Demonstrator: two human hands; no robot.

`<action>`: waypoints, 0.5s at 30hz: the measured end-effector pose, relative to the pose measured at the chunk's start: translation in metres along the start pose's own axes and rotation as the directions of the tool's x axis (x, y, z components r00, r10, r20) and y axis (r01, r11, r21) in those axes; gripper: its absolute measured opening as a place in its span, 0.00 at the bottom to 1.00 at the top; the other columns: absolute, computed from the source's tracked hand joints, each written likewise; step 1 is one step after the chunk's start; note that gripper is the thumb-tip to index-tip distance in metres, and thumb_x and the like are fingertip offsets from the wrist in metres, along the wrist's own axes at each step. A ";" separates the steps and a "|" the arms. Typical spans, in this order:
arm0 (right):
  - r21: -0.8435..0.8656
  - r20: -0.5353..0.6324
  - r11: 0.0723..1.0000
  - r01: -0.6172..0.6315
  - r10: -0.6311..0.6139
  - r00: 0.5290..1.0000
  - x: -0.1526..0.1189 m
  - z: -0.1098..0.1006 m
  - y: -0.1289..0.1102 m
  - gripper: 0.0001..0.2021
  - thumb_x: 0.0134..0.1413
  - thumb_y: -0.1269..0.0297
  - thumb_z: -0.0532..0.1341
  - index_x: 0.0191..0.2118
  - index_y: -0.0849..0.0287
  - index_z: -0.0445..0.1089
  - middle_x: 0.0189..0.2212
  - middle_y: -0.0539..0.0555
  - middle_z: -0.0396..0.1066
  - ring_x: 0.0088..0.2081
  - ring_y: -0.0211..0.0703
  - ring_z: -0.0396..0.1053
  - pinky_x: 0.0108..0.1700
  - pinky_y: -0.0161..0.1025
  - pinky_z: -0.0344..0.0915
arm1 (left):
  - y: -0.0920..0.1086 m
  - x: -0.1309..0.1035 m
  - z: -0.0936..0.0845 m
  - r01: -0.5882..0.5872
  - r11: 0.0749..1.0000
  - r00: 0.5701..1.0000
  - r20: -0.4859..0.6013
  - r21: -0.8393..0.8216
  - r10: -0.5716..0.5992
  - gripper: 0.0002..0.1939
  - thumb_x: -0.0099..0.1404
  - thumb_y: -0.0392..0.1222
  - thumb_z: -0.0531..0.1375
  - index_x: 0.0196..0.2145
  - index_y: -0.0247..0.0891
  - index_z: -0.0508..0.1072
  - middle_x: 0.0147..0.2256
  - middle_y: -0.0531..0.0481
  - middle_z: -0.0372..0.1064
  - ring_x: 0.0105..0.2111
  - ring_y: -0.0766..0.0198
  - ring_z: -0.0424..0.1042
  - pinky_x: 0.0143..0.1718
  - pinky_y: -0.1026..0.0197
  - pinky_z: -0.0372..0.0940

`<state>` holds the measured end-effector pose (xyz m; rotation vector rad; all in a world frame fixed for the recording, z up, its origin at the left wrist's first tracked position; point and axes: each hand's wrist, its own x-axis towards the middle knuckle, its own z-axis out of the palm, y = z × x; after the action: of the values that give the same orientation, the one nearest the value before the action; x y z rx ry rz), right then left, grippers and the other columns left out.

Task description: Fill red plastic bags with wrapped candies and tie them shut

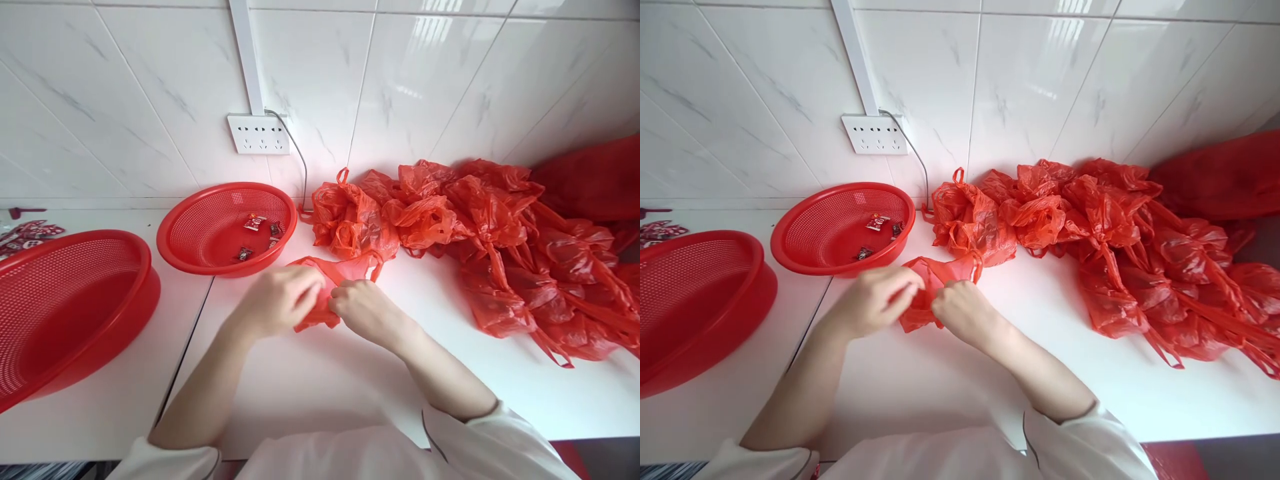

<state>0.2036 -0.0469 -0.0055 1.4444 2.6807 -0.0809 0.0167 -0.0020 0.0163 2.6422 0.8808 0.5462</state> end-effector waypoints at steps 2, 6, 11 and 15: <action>-0.047 0.025 0.999 -0.009 0.010 1.000 0.005 0.004 -0.003 0.13 0.52 0.81 0.54 0.27 0.62 0.73 0.25 0.58 0.72 0.27 0.43 0.68 0.25 0.39 0.47 | 0.004 0.005 0.022 0.094 0.994 0.966 0.236 0.047 -0.102 0.13 0.68 0.38 0.46 0.35 0.40 0.69 0.25 0.50 0.70 0.23 0.63 0.68 0.24 0.61 0.59; -0.040 0.107 0.995 -0.088 0.092 0.990 0.001 0.018 0.006 0.15 0.51 0.83 0.52 0.27 0.62 0.73 0.25 0.59 0.73 0.31 0.47 0.70 0.27 0.39 0.51 | -0.022 0.006 0.050 0.350 0.876 0.785 0.407 0.332 -0.468 0.12 0.64 0.38 0.50 0.34 0.35 0.73 0.26 0.43 0.73 0.23 0.56 0.72 0.22 0.59 0.59; 0.051 0.309 0.952 -0.300 0.271 0.912 -0.013 0.025 0.037 0.06 0.46 0.69 0.66 0.34 0.62 0.75 0.28 0.58 0.74 0.33 0.49 0.72 0.31 0.38 0.57 | -0.062 -0.010 0.047 0.386 0.809 0.780 0.311 0.444 -0.543 0.16 0.60 0.48 0.58 0.40 0.35 0.74 0.36 0.36 0.75 0.37 0.47 0.75 0.34 0.55 0.66; 0.393 -0.101 0.920 -0.006 0.049 0.994 -0.001 0.020 0.038 0.13 0.60 0.56 0.57 0.46 0.56 0.71 0.37 0.55 0.74 0.38 0.44 0.71 0.36 0.37 0.62 | -0.065 -0.017 0.047 0.355 0.821 0.789 0.328 0.447 -0.519 0.20 0.59 0.54 0.59 0.41 0.34 0.74 0.35 0.36 0.75 0.36 0.46 0.75 0.35 0.53 0.66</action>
<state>0.2374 -0.0287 -0.0256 1.6297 2.8477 -0.5865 -0.0079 0.0296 -0.0550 2.5421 1.4997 -0.3616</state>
